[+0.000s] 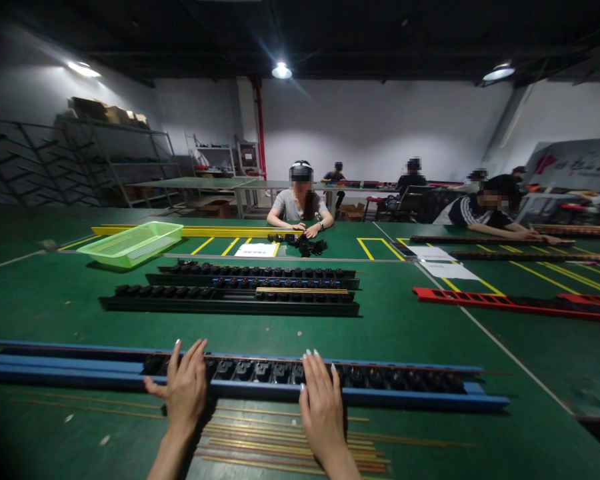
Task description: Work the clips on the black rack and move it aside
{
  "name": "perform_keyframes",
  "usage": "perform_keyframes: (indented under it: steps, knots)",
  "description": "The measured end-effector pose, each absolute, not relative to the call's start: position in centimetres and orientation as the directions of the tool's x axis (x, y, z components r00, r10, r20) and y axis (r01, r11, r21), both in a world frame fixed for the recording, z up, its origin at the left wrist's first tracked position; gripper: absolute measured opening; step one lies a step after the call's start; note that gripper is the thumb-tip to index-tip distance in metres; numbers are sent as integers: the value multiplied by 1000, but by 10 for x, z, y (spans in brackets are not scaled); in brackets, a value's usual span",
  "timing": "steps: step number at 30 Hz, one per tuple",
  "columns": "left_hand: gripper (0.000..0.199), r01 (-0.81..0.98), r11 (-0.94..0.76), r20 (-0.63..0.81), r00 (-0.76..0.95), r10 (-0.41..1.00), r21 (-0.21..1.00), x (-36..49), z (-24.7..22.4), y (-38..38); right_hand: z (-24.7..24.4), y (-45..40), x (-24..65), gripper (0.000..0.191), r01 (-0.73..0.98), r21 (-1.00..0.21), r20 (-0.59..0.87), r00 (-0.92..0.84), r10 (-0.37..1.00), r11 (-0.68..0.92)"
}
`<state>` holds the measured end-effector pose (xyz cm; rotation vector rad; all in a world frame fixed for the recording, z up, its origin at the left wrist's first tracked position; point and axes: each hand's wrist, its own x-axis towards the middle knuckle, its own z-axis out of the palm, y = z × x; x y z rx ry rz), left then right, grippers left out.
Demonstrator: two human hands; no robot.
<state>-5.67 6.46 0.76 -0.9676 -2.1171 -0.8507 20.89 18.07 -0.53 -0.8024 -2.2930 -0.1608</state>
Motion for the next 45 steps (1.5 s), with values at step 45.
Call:
perform_keyframes:
  steps: [45]
  knots:
    - [44, 914, 364, 775, -358, 521, 177, -27, 6, 80, -1, 178, 210, 63, 602, -125, 635, -562, 530, 789]
